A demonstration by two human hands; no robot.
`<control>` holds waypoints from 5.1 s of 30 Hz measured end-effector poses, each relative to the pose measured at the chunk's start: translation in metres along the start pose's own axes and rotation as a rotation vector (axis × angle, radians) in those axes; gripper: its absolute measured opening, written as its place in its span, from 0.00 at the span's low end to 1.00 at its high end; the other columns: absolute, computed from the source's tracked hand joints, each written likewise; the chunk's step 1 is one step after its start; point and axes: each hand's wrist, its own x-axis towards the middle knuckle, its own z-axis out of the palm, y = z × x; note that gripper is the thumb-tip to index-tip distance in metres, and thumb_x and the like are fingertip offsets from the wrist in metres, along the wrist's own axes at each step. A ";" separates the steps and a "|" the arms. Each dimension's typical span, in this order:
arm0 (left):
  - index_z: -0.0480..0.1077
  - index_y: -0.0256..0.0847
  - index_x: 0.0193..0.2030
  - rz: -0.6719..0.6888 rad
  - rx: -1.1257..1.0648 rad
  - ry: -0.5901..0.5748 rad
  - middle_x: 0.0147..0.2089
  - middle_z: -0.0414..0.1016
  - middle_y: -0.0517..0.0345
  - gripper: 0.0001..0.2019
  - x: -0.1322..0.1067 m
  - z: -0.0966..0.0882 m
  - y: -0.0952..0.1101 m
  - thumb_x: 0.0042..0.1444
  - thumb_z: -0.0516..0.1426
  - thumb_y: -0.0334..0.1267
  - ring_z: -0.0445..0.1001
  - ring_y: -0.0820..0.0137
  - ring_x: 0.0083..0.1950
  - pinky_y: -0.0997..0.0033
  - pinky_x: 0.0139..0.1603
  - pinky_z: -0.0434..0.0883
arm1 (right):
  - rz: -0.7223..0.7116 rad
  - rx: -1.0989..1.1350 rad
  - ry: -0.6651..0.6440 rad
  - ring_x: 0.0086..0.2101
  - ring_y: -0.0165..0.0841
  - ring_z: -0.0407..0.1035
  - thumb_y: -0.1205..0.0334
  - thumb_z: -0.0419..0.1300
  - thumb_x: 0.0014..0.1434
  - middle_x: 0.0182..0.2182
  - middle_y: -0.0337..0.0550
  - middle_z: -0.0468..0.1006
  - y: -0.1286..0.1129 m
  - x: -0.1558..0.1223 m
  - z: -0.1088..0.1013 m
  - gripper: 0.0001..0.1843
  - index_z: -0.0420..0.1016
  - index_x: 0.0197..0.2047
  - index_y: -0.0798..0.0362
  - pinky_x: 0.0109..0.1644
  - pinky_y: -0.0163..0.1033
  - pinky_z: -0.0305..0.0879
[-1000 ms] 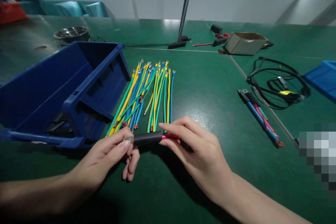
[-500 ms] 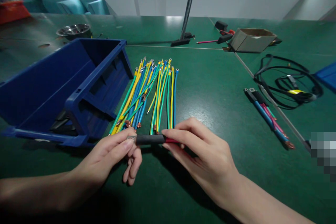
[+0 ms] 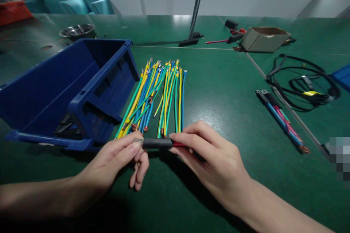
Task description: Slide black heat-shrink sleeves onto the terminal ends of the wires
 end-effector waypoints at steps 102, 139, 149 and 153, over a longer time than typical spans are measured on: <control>0.65 0.40 0.32 -0.008 0.052 -0.012 0.27 0.70 0.62 0.20 -0.001 -0.001 0.002 0.71 0.49 0.51 0.70 0.72 0.28 0.72 0.32 0.67 | 0.088 0.106 -0.116 0.33 0.29 0.72 0.69 0.58 0.67 0.35 0.42 0.78 0.001 -0.002 0.000 0.10 0.73 0.51 0.52 0.35 0.33 0.70; 0.66 0.37 0.31 -0.049 0.029 -0.012 0.28 0.72 0.57 0.21 0.002 -0.001 0.008 0.68 0.51 0.52 0.71 0.72 0.26 0.71 0.29 0.67 | 0.013 -0.022 -0.033 0.34 0.28 0.75 0.69 0.62 0.65 0.36 0.44 0.78 0.001 -0.005 0.004 0.11 0.72 0.50 0.53 0.36 0.32 0.73; 0.66 0.38 0.31 -0.062 0.050 -0.023 0.28 0.72 0.56 0.21 0.002 -0.003 0.008 0.68 0.49 0.53 0.72 0.71 0.26 0.70 0.30 0.68 | 0.026 -0.022 -0.023 0.32 0.29 0.75 0.69 0.63 0.62 0.35 0.41 0.79 -0.003 -0.004 0.005 0.13 0.72 0.50 0.50 0.33 0.33 0.73; 0.65 0.39 0.31 -0.056 0.045 -0.020 0.28 0.72 0.57 0.21 0.002 -0.003 0.008 0.69 0.49 0.51 0.72 0.71 0.26 0.70 0.30 0.68 | 0.029 -0.017 -0.004 0.33 0.29 0.75 0.71 0.63 0.62 0.35 0.41 0.79 -0.004 -0.006 0.005 0.14 0.72 0.50 0.51 0.35 0.33 0.73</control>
